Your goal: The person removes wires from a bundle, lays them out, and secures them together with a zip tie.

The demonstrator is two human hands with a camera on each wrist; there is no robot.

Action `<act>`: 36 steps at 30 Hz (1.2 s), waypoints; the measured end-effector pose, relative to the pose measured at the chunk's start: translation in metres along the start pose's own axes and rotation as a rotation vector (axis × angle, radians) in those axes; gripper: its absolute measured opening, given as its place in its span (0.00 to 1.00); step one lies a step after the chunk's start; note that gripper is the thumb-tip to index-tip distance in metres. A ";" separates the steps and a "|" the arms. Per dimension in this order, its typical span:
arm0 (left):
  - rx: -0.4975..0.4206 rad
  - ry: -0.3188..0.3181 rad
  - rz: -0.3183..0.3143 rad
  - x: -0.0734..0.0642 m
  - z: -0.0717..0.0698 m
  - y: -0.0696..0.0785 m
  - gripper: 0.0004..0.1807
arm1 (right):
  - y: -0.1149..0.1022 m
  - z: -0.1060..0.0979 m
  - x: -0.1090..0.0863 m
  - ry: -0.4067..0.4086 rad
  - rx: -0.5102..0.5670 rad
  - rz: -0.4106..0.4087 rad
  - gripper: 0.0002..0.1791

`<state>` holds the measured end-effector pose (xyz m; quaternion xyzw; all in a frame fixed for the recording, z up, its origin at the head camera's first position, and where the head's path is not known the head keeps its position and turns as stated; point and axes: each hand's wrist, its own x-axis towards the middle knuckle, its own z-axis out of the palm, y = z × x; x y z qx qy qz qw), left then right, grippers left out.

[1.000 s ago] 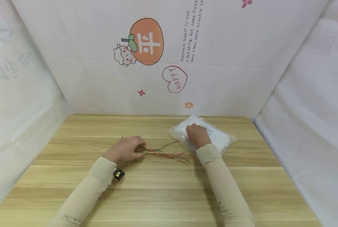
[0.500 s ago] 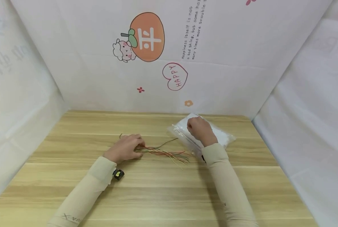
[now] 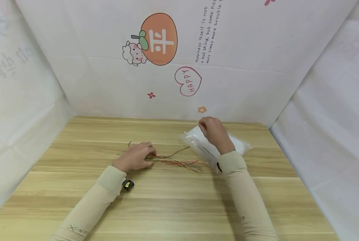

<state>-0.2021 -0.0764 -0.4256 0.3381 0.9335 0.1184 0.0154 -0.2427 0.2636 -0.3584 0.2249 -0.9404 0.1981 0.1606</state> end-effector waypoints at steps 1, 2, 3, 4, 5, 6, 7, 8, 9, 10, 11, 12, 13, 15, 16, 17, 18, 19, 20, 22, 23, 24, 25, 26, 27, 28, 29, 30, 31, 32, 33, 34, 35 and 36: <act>0.004 0.003 0.001 0.000 0.000 0.000 0.15 | -0.002 -0.001 0.001 0.015 0.009 -0.004 0.07; 0.008 0.006 0.003 0.000 0.000 0.000 0.15 | -0.003 -0.002 0.002 0.024 0.016 -0.003 0.07; 0.010 0.008 0.003 0.000 0.001 0.000 0.15 | -0.006 -0.003 0.003 0.031 0.026 -0.002 0.07; 0.013 0.010 0.003 0.001 0.001 0.000 0.15 | -0.008 -0.004 0.004 0.034 0.038 0.003 0.07; 0.014 0.007 0.001 0.001 0.001 0.000 0.15 | -0.009 -0.005 0.005 0.037 0.045 0.005 0.07; 0.015 0.007 0.000 0.001 0.001 0.000 0.15 | -0.011 -0.006 0.006 0.041 0.055 0.008 0.07; 0.013 0.007 -0.002 0.002 0.001 0.000 0.15 | -0.013 -0.007 0.006 0.047 0.067 0.014 0.07; 0.012 0.006 -0.003 0.002 0.002 0.000 0.15 | -0.015 -0.007 0.007 0.055 0.082 0.023 0.08; 0.010 0.005 -0.004 0.002 0.001 0.000 0.15 | -0.017 -0.008 0.007 0.062 0.101 0.032 0.08; 0.011 0.005 -0.003 0.001 0.001 0.001 0.15 | -0.019 -0.009 0.006 0.068 0.118 0.043 0.09; 0.012 0.004 -0.002 0.001 0.001 0.001 0.15 | -0.021 -0.010 0.006 0.075 0.135 0.054 0.09; 0.013 0.005 0.000 0.001 0.000 0.001 0.15 | -0.023 -0.011 0.005 0.082 0.156 0.067 0.09; 0.012 0.004 0.001 0.001 0.000 0.001 0.15 | -0.024 -0.011 0.005 0.087 0.177 0.079 0.09; 0.015 0.002 0.003 0.001 0.000 0.002 0.15 | -0.027 -0.012 0.003 0.090 0.216 0.103 0.09; 0.015 0.001 0.003 0.001 0.000 0.002 0.15 | -0.028 -0.012 0.001 0.088 0.232 0.115 0.08; 0.016 0.001 0.004 0.001 0.000 0.002 0.15 | -0.029 -0.012 0.000 0.083 0.251 0.128 0.08; 0.017 0.001 0.004 0.001 0.000 0.001 0.15 | -0.031 -0.011 -0.001 0.077 0.274 0.140 0.08; 0.018 0.002 0.004 0.001 0.000 0.001 0.15 | -0.033 -0.010 -0.003 0.071 0.297 0.150 0.07; 0.022 0.003 0.006 0.001 0.001 0.001 0.15 | -0.034 -0.009 -0.004 0.062 0.320 0.159 0.07; 0.026 0.006 0.008 0.001 0.001 0.000 0.15 | -0.038 -0.006 -0.007 0.038 0.377 0.177 0.07; 0.027 0.008 0.010 0.001 0.002 0.000 0.15 | -0.040 -0.004 -0.009 0.023 0.408 0.186 0.07; 0.028 0.008 0.010 0.001 0.002 0.000 0.15 | -0.042 -0.002 -0.010 0.007 0.437 0.195 0.07; 0.027 0.008 0.011 0.001 0.002 0.000 0.14 | -0.044 0.001 -0.012 -0.011 0.462 0.206 0.08; 0.026 0.008 0.012 0.001 0.001 0.000 0.14 | -0.046 0.003 -0.013 -0.032 0.487 0.218 0.08; 0.024 0.008 0.011 0.001 0.001 0.000 0.14 | -0.049 0.005 -0.015 -0.051 0.514 0.230 0.08; 0.022 0.007 0.010 0.001 0.001 0.001 0.14 | -0.051 0.008 -0.017 -0.070 0.531 0.244 0.08; 0.019 0.006 0.008 0.001 0.000 0.001 0.14 | -0.054 0.010 -0.019 -0.091 0.548 0.253 0.09; 0.017 0.005 0.006 0.001 0.000 0.001 0.14 | -0.057 0.012 -0.021 -0.110 0.564 0.266 0.09; 0.015 0.004 0.003 0.001 0.000 0.002 0.14 | -0.059 0.013 -0.024 -0.130 0.579 0.281 0.09; 0.014 0.002 0.000 0.001 0.000 0.002 0.14 | -0.062 0.015 -0.026 -0.149 0.595 0.295 0.09; 0.014 0.000 -0.002 0.001 -0.001 0.002 0.14 | -0.064 0.017 -0.029 -0.169 0.613 0.310 0.09; 0.014 -0.003 -0.005 0.001 -0.001 0.003 0.14 | -0.067 0.019 -0.031 -0.187 0.624 0.326 0.10; 0.015 -0.006 -0.007 0.001 -0.001 0.003 0.14 | -0.069 0.020 -0.034 -0.206 0.636 0.343 0.10; 0.017 -0.007 -0.008 0.002 -0.001 0.003 0.15 | -0.071 0.022 -0.036 -0.225 0.648 0.364 0.11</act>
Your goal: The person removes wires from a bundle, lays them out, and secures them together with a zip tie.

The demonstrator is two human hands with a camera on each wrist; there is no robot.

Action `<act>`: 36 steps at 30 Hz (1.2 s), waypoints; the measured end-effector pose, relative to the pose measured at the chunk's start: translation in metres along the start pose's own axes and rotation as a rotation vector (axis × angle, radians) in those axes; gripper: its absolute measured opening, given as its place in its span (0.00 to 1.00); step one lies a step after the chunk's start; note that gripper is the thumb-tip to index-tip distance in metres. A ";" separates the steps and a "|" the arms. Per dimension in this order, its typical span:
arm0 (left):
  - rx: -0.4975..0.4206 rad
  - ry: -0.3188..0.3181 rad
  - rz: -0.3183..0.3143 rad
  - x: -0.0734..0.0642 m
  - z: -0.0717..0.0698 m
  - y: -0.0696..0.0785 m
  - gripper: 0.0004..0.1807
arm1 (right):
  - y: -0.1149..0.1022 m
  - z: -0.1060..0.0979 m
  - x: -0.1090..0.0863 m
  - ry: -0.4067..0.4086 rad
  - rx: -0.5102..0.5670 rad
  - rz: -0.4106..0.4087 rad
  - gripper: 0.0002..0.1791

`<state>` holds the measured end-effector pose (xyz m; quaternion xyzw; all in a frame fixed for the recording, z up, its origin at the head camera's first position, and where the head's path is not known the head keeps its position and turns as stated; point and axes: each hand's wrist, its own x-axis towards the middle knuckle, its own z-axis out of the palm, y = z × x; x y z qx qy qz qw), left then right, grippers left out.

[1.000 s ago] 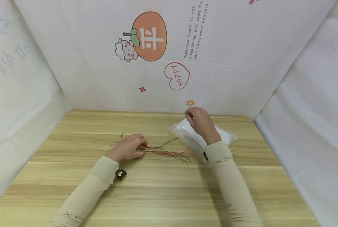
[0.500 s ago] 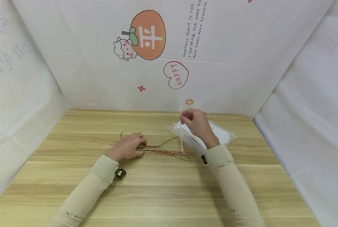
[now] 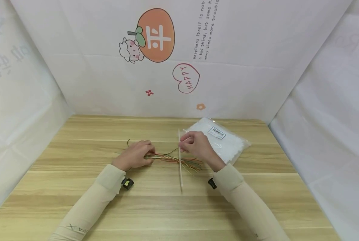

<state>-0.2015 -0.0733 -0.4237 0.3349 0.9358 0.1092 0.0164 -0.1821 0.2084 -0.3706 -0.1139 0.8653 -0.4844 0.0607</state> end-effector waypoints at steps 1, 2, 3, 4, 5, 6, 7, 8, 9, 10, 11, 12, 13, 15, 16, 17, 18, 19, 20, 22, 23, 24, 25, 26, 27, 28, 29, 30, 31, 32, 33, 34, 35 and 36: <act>0.003 -0.002 -0.002 0.000 0.000 0.000 0.15 | 0.000 0.003 -0.002 -0.016 0.015 0.020 0.11; 0.005 -0.004 -0.003 0.000 0.000 0.000 0.15 | 0.000 0.006 -0.005 -0.031 0.036 0.040 0.12; 0.005 -0.005 -0.004 0.000 0.000 0.000 0.15 | 0.000 0.010 -0.007 -0.047 0.053 0.062 0.13; 0.007 -0.006 -0.004 0.000 0.001 0.000 0.15 | 0.001 0.013 -0.010 -0.057 0.060 0.080 0.13; 0.009 -0.006 -0.006 0.000 0.001 -0.001 0.15 | 0.001 0.016 -0.012 -0.068 0.069 0.102 0.13; 0.009 -0.007 -0.006 0.000 0.002 -0.001 0.15 | 0.001 0.020 -0.015 -0.082 0.084 0.123 0.13; 0.010 -0.007 -0.007 0.001 0.002 -0.001 0.15 | 0.001 0.022 -0.017 -0.096 0.096 0.140 0.13; 0.010 -0.008 -0.008 0.001 0.002 -0.001 0.15 | 0.001 0.025 -0.020 -0.109 0.105 0.157 0.14; 0.011 -0.009 -0.009 0.001 0.002 -0.002 0.15 | 0.001 0.028 -0.022 -0.123 0.118 0.175 0.13; 0.014 -0.009 -0.010 0.001 0.002 -0.002 0.15 | 0.001 0.031 -0.025 -0.139 0.132 0.186 0.13; 0.011 -0.010 -0.012 0.001 0.002 -0.002 0.15 | 0.001 0.033 -0.028 -0.155 0.152 0.202 0.13; 0.011 -0.011 -0.013 0.001 0.002 -0.001 0.15 | 0.002 0.036 -0.030 -0.172 0.170 0.212 0.12; 0.011 -0.011 -0.015 0.001 0.002 -0.001 0.15 | 0.002 0.038 -0.032 -0.189 0.182 0.220 0.12; 0.007 -0.014 -0.019 0.001 0.001 -0.001 0.15 | 0.003 0.043 -0.037 -0.218 0.190 0.236 0.10; 0.006 -0.015 -0.021 0.001 0.000 0.000 0.15 | 0.003 0.045 -0.039 -0.228 0.176 0.237 0.09; 0.004 -0.018 -0.023 0.000 0.000 0.000 0.15 | 0.003 0.047 -0.041 -0.238 0.161 0.245 0.09; 0.005 -0.021 -0.025 0.000 0.000 0.000 0.15 | 0.004 0.049 -0.042 -0.250 0.148 0.250 0.08; 0.005 -0.024 -0.027 0.000 0.000 0.000 0.15 | 0.004 0.050 -0.044 -0.262 0.141 0.257 0.08; 0.004 -0.027 -0.027 0.000 0.000 0.001 0.15 | 0.005 0.052 -0.045 -0.271 0.138 0.265 0.08; 0.007 -0.029 -0.028 0.000 0.000 0.001 0.16 | 0.008 0.055 -0.045 -0.280 0.156 0.283 0.08; 0.008 -0.028 -0.028 0.000 0.000 0.001 0.16 | 0.009 0.056 -0.044 -0.283 0.176 0.297 0.09; 0.010 -0.027 -0.026 0.000 0.000 0.001 0.16 | 0.010 0.057 -0.042 -0.284 0.194 0.305 0.09; 0.010 -0.024 -0.024 0.000 0.000 0.001 0.16 | 0.011 0.058 -0.041 -0.283 0.211 0.313 0.09; 0.011 -0.022 -0.021 0.000 0.000 0.000 0.16 | 0.012 0.059 -0.039 -0.279 0.222 0.321 0.09; 0.014 -0.020 -0.017 0.001 0.000 0.000 0.16 | 0.012 0.059 -0.038 -0.272 0.219 0.327 0.09; 0.017 -0.020 -0.014 0.001 0.000 0.000 0.16 | 0.011 0.060 -0.036 -0.266 0.213 0.331 0.09; 0.017 -0.019 -0.011 0.000 0.000 0.000 0.15 | 0.010 0.060 -0.035 -0.257 0.206 0.340 0.09; 0.018 -0.018 -0.008 0.000 0.001 0.000 0.15 | 0.009 0.061 -0.033 -0.250 0.196 0.348 0.09; 0.016 -0.019 -0.006 0.000 0.001 0.000 0.15 | 0.008 0.062 -0.032 -0.239 0.190 0.357 0.09; 0.014 -0.022 -0.005 0.000 0.001 0.000 0.16 | 0.008 0.063 -0.031 -0.227 0.183 0.366 0.08; 0.011 -0.022 -0.006 0.000 0.002 0.000 0.16 | 0.007 0.064 -0.029 -0.216 0.178 0.375 0.08; 0.003 -0.023 -0.008 0.000 0.002 0.000 0.16 | 0.007 0.066 -0.027 -0.206 0.185 0.385 0.08; -0.003 -0.024 -0.009 0.001 0.002 0.001 0.16 | 0.007 0.067 -0.025 -0.195 0.190 0.392 0.07; -0.004 -0.026 -0.010 0.001 0.002 0.001 0.16 | 0.007 0.069 -0.023 -0.187 0.199 0.397 0.06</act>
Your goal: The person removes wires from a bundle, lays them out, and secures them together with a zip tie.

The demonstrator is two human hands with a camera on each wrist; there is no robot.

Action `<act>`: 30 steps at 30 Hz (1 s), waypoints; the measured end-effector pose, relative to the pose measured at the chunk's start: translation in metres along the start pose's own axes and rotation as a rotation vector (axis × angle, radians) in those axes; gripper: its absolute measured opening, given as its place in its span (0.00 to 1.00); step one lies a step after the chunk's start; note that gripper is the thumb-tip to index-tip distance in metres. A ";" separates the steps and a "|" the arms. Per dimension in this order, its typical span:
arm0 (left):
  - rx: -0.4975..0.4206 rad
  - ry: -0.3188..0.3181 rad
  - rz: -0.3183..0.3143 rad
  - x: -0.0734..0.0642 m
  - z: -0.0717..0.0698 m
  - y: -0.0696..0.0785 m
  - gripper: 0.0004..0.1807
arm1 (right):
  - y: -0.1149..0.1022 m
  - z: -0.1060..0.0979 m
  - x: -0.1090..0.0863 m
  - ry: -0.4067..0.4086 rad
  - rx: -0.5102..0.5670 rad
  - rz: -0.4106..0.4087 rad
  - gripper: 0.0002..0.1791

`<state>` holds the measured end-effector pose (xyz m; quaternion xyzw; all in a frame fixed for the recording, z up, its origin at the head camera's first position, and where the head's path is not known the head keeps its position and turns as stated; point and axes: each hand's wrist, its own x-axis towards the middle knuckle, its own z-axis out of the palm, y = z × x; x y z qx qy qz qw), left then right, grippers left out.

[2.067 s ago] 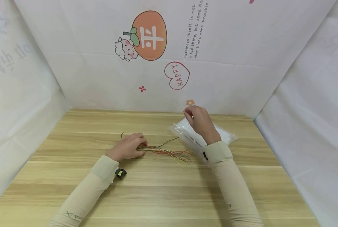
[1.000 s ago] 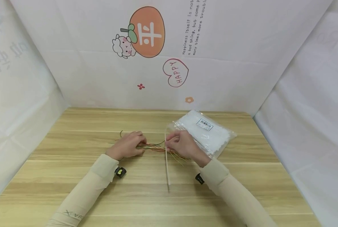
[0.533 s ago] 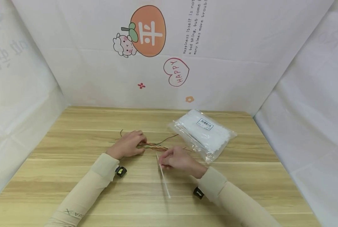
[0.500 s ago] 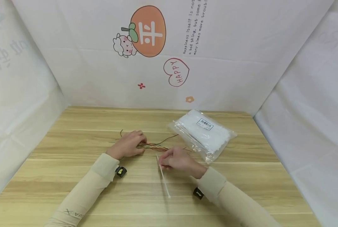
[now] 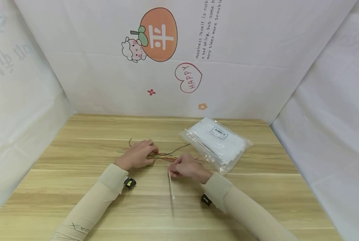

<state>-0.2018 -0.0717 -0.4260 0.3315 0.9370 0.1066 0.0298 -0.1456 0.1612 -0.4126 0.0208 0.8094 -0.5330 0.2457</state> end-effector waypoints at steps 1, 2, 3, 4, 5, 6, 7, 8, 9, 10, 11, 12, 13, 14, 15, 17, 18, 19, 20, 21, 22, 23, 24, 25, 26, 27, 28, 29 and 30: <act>-0.005 -0.001 -0.002 0.000 0.000 0.000 0.16 | 0.000 0.001 0.002 0.006 0.007 -0.002 0.06; -0.005 -0.005 -0.003 0.001 0.001 0.001 0.17 | -0.001 0.002 0.003 0.012 0.008 -0.001 0.06; -0.010 -0.005 -0.004 0.001 0.001 0.001 0.17 | -0.001 0.002 0.005 0.014 0.009 -0.003 0.06; -0.016 -0.010 -0.006 0.001 0.001 0.001 0.17 | -0.002 0.002 0.006 0.018 0.009 -0.003 0.06; -0.024 -0.016 -0.007 0.001 0.001 0.002 0.17 | -0.002 0.003 0.007 0.023 0.007 -0.004 0.06; -0.032 -0.022 -0.009 0.002 0.002 0.002 0.17 | -0.002 0.003 0.008 0.025 0.001 -0.004 0.06; -0.048 -0.026 -0.009 0.002 0.002 0.003 0.17 | -0.003 0.003 0.009 0.029 -0.014 -0.006 0.06; -0.059 -0.033 -0.009 0.002 0.002 0.003 0.17 | -0.003 0.003 0.011 0.033 -0.025 -0.006 0.05; -0.070 -0.036 -0.008 0.002 0.002 0.004 0.17 | -0.003 0.004 0.012 0.034 -0.041 -0.010 0.05; -0.080 -0.041 -0.007 0.002 0.002 0.004 0.17 | -0.004 0.004 0.012 0.038 -0.057 -0.014 0.05; -0.089 -0.043 -0.006 0.002 0.002 0.005 0.17 | -0.004 0.005 0.014 0.042 -0.081 -0.023 0.05; -0.095 -0.041 -0.005 0.002 0.003 0.005 0.17 | -0.004 0.005 0.015 0.045 -0.107 -0.032 0.05; -0.099 -0.041 -0.005 0.002 0.003 0.005 0.17 | -0.005 0.006 0.016 0.049 -0.134 -0.042 0.06; -0.100 -0.040 -0.004 0.002 0.003 0.006 0.16 | -0.005 0.007 0.017 0.053 -0.158 -0.051 0.06; -0.101 -0.039 -0.005 0.001 0.003 0.006 0.16 | -0.006 0.007 0.018 0.059 -0.184 -0.060 0.06; -0.104 -0.038 -0.006 0.001 0.003 0.007 0.15 | -0.006 0.009 0.019 0.070 -0.230 -0.077 0.06; -0.102 -0.037 -0.004 0.001 0.002 0.008 0.15 | -0.006 0.009 0.020 0.074 -0.250 -0.086 0.06; -0.103 -0.040 -0.004 0.001 0.002 0.008 0.14 | -0.006 0.009 0.020 0.079 -0.267 -0.094 0.07; -0.103 -0.040 -0.002 0.001 0.002 0.008 0.14 | -0.006 0.009 0.021 0.082 -0.283 -0.100 0.07; -0.103 -0.043 0.000 0.001 0.001 0.009 0.13 | -0.006 0.010 0.022 0.084 -0.300 -0.111 0.07; -0.105 -0.043 0.003 0.001 0.001 0.009 0.13 | -0.006 0.010 0.022 0.087 -0.319 -0.126 0.08; -0.105 -0.045 0.004 0.001 0.001 0.009 0.13 | -0.006 0.010 0.023 0.091 -0.342 -0.143 0.09; -0.107 -0.047 0.005 0.000 0.001 0.010 0.13 | -0.006 0.011 0.023 0.094 -0.366 -0.166 0.09; -0.107 -0.048 0.004 0.000 0.001 0.010 0.13 | -0.007 0.011 0.024 0.100 -0.395 -0.187 0.10; -0.105 -0.047 0.005 0.000 0.001 0.010 0.13 | -0.007 0.012 0.025 0.104 -0.425 -0.206 0.11; -0.107 -0.047 0.002 0.000 0.001 0.010 0.13 | -0.009 0.012 0.025 0.112 -0.465 -0.229 0.12; -0.107 -0.047 0.001 0.000 0.001 0.010 0.12 | -0.010 0.013 0.025 0.122 -0.504 -0.248 0.13; -0.107 -0.046 -0.001 0.000 0.001 0.010 0.12 | -0.011 0.014 0.025 0.129 -0.543 -0.260 0.13; -0.107 -0.045 -0.002 0.000 0.001 0.010 0.12 | -0.013 0.014 0.025 0.134 -0.577 -0.270 0.14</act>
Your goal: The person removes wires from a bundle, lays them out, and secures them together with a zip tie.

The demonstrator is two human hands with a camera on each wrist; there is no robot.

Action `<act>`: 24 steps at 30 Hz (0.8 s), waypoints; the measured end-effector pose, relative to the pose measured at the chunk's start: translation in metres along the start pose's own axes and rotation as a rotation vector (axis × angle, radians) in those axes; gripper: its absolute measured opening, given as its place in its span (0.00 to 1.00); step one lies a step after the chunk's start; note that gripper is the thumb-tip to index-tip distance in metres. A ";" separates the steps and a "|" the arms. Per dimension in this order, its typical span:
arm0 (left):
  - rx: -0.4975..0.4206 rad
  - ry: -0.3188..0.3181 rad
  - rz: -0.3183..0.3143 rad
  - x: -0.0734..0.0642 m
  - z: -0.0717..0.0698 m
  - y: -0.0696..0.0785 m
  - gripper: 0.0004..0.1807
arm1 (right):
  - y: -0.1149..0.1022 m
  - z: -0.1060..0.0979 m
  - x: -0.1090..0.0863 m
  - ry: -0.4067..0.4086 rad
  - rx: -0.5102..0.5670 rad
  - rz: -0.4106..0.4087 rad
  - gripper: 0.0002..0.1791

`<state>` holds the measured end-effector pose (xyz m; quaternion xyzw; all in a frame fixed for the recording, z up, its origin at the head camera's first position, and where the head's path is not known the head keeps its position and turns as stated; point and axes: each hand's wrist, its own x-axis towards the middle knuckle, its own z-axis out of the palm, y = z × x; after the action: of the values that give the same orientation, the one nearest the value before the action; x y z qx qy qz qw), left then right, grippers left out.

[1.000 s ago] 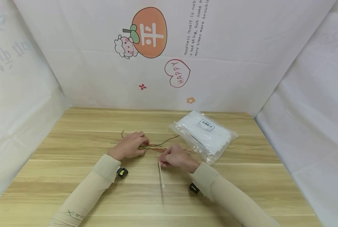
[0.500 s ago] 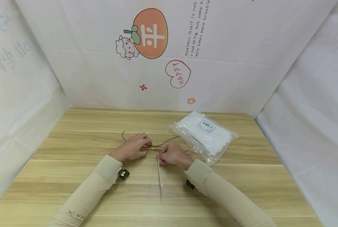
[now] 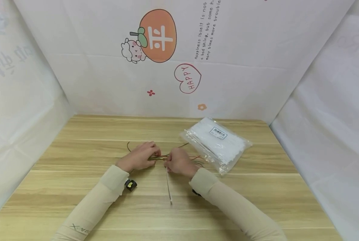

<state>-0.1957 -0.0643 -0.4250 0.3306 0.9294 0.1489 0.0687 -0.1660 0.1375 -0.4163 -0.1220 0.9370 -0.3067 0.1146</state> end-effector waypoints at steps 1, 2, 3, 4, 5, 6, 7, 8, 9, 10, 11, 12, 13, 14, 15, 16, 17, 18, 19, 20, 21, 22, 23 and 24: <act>0.000 0.001 -0.001 0.000 0.001 -0.001 0.12 | -0.002 -0.001 0.000 0.000 -0.032 -0.007 0.14; 0.001 0.002 -0.002 0.000 0.001 -0.001 0.12 | -0.003 -0.001 -0.001 -0.001 -0.057 -0.014 0.15; 0.000 0.002 -0.004 0.000 0.002 -0.002 0.12 | -0.004 -0.003 -0.002 -0.006 -0.080 -0.023 0.15; 0.001 0.002 -0.005 0.000 0.002 -0.002 0.12 | -0.005 -0.004 -0.003 -0.007 -0.096 -0.044 0.15; 0.002 0.000 -0.006 0.000 0.003 -0.003 0.12 | -0.005 -0.006 -0.006 -0.016 -0.107 -0.059 0.15; 0.002 -0.002 -0.007 0.000 0.003 -0.004 0.13 | -0.005 -0.008 -0.009 -0.025 -0.111 -0.075 0.15; 0.002 -0.002 -0.008 0.000 0.003 -0.004 0.13 | -0.005 -0.010 -0.012 -0.038 -0.112 -0.096 0.14; 0.003 -0.004 -0.011 0.001 0.004 -0.005 0.13 | -0.004 -0.011 -0.016 -0.059 -0.115 -0.113 0.14; 0.001 -0.003 -0.013 0.001 0.004 -0.005 0.14 | -0.003 -0.013 -0.021 -0.087 -0.117 -0.126 0.13; 0.002 -0.002 -0.012 0.001 0.003 -0.005 0.14 | -0.002 -0.014 -0.026 -0.116 -0.117 -0.131 0.13; 0.001 -0.003 -0.013 0.001 0.003 -0.005 0.15 | -0.002 -0.015 -0.031 -0.154 -0.115 -0.128 0.13; -0.001 -0.003 -0.012 0.001 0.002 -0.005 0.15 | 0.000 -0.015 -0.036 -0.184 -0.116 -0.135 0.13; -0.002 -0.001 -0.010 0.001 0.002 -0.005 0.15 | 0.001 -0.015 -0.040 -0.210 -0.122 -0.144 0.13; -0.004 0.001 -0.009 0.001 0.001 -0.004 0.15 | 0.002 -0.014 -0.043 -0.229 -0.127 -0.148 0.13; -0.005 0.003 -0.007 0.001 0.000 -0.004 0.15 | 0.003 -0.013 -0.046 -0.239 -0.128 -0.156 0.14; -0.005 0.004 -0.007 0.001 0.000 -0.003 0.15 | 0.004 -0.012 -0.047 -0.241 -0.124 -0.166 0.14; -0.005 0.004 -0.007 0.001 -0.001 -0.003 0.15 | 0.004 -0.010 -0.048 -0.236 -0.122 -0.182 0.14; -0.002 0.003 -0.008 0.001 -0.001 -0.002 0.15 | 0.005 -0.009 -0.048 -0.230 -0.115 -0.187 0.13; -0.001 0.002 -0.009 0.001 -0.001 -0.002 0.15 | 0.006 -0.008 -0.048 -0.222 -0.111 -0.190 0.13; 0.001 0.001 -0.010 0.001 -0.001 -0.002 0.15 | 0.006 -0.008 -0.047 -0.217 -0.101 -0.185 0.13; 0.002 0.000 -0.010 0.001 -0.001 -0.002 0.15 | 0.007 -0.007 -0.045 -0.214 -0.096 -0.176 0.13; 0.002 -0.002 -0.010 0.001 -0.001 -0.002 0.15 | 0.007 -0.007 -0.043 -0.209 -0.093 -0.167 0.13; 0.003 -0.003 -0.009 0.001 -0.001 -0.002 0.15 | 0.007 -0.006 -0.041 -0.203 -0.099 -0.160 0.13; 0.002 -0.005 -0.007 0.001 -0.001 -0.002 0.15 | 0.007 -0.005 -0.038 -0.197 -0.107 -0.151 0.13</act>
<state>-0.1979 -0.0648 -0.4247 0.3275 0.9306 0.1472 0.0711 -0.1326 0.1578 -0.4111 -0.2278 0.9244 -0.2506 0.1758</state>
